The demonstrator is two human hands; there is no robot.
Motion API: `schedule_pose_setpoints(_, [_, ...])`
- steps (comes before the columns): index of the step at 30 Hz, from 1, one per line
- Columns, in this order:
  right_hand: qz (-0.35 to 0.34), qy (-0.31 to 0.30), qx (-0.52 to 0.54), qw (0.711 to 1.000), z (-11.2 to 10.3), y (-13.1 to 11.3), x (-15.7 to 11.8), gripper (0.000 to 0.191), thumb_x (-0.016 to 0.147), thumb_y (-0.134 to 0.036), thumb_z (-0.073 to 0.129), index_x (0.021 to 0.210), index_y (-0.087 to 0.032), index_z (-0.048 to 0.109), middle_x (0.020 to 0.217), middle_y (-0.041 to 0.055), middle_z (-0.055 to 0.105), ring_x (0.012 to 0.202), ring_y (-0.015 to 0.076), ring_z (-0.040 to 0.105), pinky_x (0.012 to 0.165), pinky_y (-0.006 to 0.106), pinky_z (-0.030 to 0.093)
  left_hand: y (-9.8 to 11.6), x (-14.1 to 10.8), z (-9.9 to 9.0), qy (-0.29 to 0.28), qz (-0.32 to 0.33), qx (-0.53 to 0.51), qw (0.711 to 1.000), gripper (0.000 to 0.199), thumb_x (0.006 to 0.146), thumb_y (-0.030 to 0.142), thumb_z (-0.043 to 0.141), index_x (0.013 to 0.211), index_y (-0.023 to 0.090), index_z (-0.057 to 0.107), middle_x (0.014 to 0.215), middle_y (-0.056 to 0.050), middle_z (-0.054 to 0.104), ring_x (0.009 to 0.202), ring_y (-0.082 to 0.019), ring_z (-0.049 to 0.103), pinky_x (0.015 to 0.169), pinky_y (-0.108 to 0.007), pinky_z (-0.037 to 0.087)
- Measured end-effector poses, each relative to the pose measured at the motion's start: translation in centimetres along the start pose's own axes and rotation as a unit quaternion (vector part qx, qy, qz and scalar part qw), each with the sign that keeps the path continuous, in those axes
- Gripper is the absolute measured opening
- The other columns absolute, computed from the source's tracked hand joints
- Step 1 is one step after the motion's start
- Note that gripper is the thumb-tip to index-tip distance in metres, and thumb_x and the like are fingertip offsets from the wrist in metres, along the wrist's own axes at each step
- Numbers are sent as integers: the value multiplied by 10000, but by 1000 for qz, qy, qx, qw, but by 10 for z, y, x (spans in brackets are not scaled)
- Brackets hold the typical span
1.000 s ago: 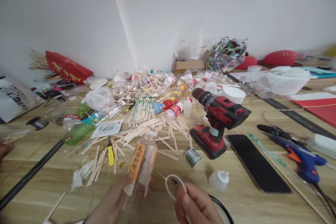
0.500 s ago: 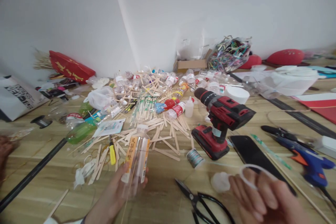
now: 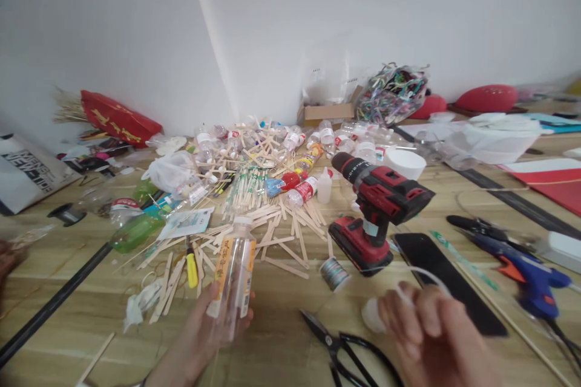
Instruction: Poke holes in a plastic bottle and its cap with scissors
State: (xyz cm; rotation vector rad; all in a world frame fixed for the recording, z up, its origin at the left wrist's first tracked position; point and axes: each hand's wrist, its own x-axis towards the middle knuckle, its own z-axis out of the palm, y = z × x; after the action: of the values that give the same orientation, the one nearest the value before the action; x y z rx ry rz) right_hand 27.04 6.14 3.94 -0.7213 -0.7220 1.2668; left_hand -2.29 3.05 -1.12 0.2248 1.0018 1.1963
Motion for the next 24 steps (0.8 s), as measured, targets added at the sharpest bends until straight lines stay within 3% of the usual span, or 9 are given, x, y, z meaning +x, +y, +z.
schedule_pose_setpoints(2, [18,-59,-7,998,15,10,-8,472,912,-513,596,569,-212,474,452,-8,335,437,137,331,472,275,450,-1,-2,0,-12,-8,4,1000,504,662,535,834,961,136,762,921,-109,795,740,-234,739,729,-325,582])
schedule_pose_setpoints(5, [73,-122,-24,990,21,19,-14,478,937,-529,543,586,-206,515,478,13,361,491,149,378,482,260,426,-3,-3,-1,-31,-19,6,999,517,670,545,826,974,133,761,942,-113,792,769,-237,739,755,-326,579])
schedule_pose_setpoints(11, [157,-156,-27,975,20,32,-24,492,907,-587,570,625,-189,506,559,2,372,504,120,332,494,248,338,-12,0,-4,-60,5,33,998,448,719,483,807,1000,139,747,941,-103,786,815,-241,731,787,-339,566])
schedule_pose_setpoints(17, [189,-179,-37,965,21,54,-34,521,892,-633,581,654,-182,475,578,-8,383,518,106,322,475,220,287,-20,0,-2,-82,3,84,993,407,788,480,732,1012,140,746,882,-94,779,756,-223,704,717,-312,536])
schedule_pose_setpoints(24, [210,-273,-91,934,20,65,-38,514,926,-641,542,713,-175,504,598,-13,422,502,84,329,458,201,289,-22,-7,11,-116,14,114,987,391,744,442,766,1005,151,755,872,-99,758,701,-205,658,648,-290,503])
